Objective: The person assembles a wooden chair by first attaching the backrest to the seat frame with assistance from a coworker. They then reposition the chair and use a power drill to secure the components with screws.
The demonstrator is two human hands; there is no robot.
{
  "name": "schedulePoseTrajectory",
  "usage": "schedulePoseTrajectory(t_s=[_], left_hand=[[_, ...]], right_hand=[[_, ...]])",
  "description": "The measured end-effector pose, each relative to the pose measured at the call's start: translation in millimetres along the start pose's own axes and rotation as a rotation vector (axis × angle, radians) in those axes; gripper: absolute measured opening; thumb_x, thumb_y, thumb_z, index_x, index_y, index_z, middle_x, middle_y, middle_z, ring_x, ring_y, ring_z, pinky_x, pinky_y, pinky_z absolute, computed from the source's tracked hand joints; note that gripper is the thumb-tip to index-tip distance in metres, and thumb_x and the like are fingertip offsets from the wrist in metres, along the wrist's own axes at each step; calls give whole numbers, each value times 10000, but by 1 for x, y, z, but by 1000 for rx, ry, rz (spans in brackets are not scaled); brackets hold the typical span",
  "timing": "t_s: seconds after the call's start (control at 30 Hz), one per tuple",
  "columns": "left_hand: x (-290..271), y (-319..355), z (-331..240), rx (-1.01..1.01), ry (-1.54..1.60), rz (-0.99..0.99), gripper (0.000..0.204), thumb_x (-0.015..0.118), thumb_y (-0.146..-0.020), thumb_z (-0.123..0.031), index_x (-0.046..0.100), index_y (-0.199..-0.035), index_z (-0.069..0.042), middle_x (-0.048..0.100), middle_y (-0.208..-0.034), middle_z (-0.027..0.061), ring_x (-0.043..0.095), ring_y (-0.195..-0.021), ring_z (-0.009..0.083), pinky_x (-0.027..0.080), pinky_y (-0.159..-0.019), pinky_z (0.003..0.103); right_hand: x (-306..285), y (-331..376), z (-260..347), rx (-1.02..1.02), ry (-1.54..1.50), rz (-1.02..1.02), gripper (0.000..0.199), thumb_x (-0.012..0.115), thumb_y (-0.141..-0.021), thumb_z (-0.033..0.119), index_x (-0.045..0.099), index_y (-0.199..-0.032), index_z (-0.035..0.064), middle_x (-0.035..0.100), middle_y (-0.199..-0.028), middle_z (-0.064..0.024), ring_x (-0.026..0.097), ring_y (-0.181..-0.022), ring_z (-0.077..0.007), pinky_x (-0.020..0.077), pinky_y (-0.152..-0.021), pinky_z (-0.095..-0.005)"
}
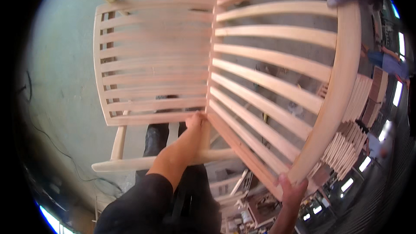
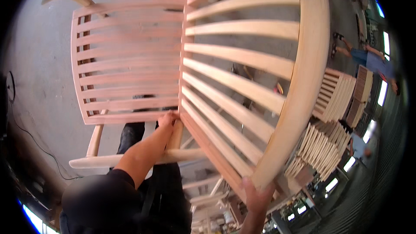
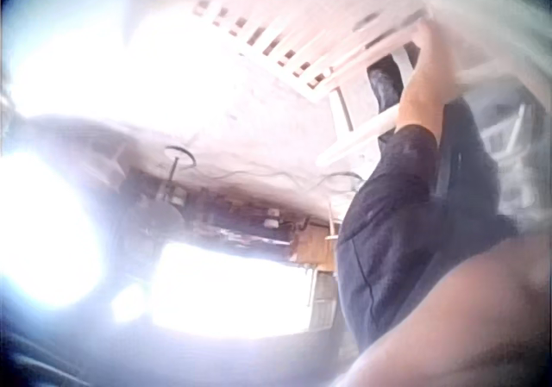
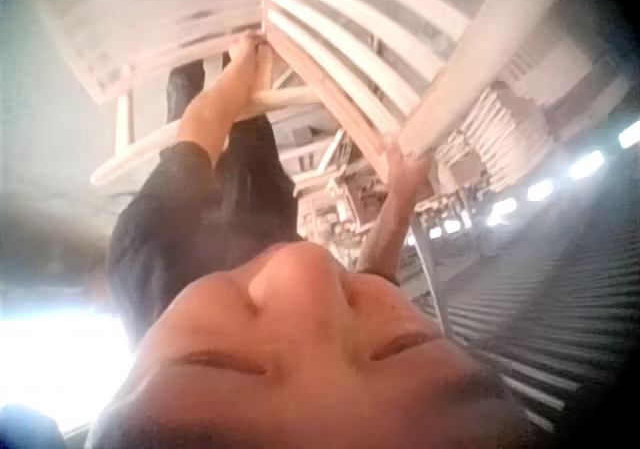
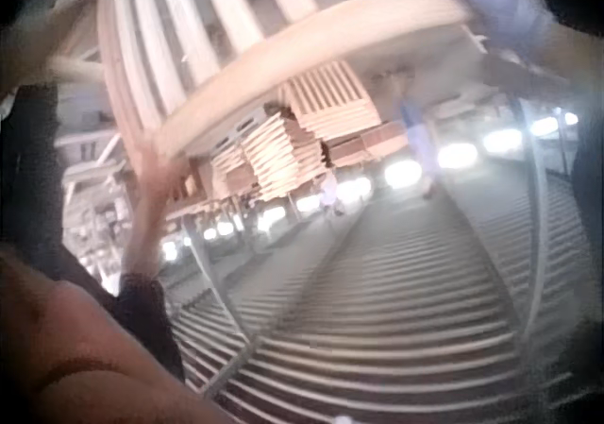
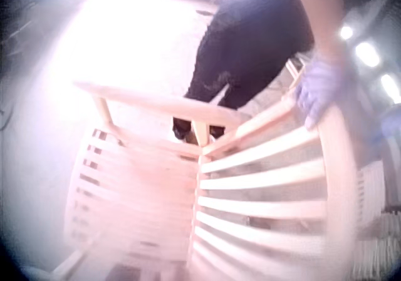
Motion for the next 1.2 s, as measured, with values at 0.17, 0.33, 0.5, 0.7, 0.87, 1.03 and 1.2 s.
schedulePoseTrajectory(t_s=[0.17,0.33,0.5,0.7,0.87,1.03,1.2], left_hand=[[3,21,-15,-16,77,-41,292,684,-926,-136,595,-1107,75,654,-1045,232,692,-820,358,612,-691,477],[15,42,-27,-92,89,-39,259,684,-932,-150,615,-1093,41,641,-1038,201,685,-845,340,609,-694,465],[12,39,-24,-127,91,-36,256,678,-942,-167,619,-1097,28,648,-1033,201,679,-830,326,602,-708,473],[14,55,-31,-155,84,-35,307,691,-933,-165,591,-1123,54,658,-1024,208,693,-826,338,603,-680,470],[9,58,-43,-128,94,-47,287,695,-923,-149,603,-1093,64,664,-1017,211,696,-816,335,599,-663,464],[32,66,-28,-248,86,147,235,642,-949,-156,639,-1092,31,672,-993,159,687,-867,286,588,-749,419],[-3,-38,8,-170,168,498,224,613,-932,-173,667,-1111,-50,703,-974,109,674,-946,294,559,-861,433]], right_hand=[[-1,-4,-2,-15,102,46,440,710,-847,78,583,-1234,-88,646,-1094,-148,652,-801,-179,545,-707,-314],[-12,1,-9,51,185,104,473,651,-915,158,532,-1300,-89,617,-1218,-199,659,-944,-211,562,-749,-311],[-32,-7,-44,64,-539,-49,700,365,-1038,514,406,-1416,-74,563,-1324,-245,581,-1183,-310,525,-946,-407],[-50,-28,-128,127,-546,-269,884,302,-1003,688,363,-1497,-43,533,-1406,-214,518,-1287,-351,394,-1109,-442],[28,-34,-133,104,-819,-70,883,318,-995,693,356,-1505,-27,499,-1446,-213,487,-1319,-357,366,-1130,-458],[-22,-23,-135,60,-1177,39,882,334,-987,698,350,-1512,-11,464,-1485,-211,457,-1350,-362,337,-1151,-474],[-4,-34,-171,102,-1619,291,917,305,-971,731,359,-1505,-12,442,-1513,-212,434,-1379,-358,302,-1175,-474]])
Point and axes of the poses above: each hand's wrist, its own y-axis away from the middle knuckle, its own x-axis out of the palm, z = x × y, the point moved 3 cm from there along -y, towards the middle knuckle
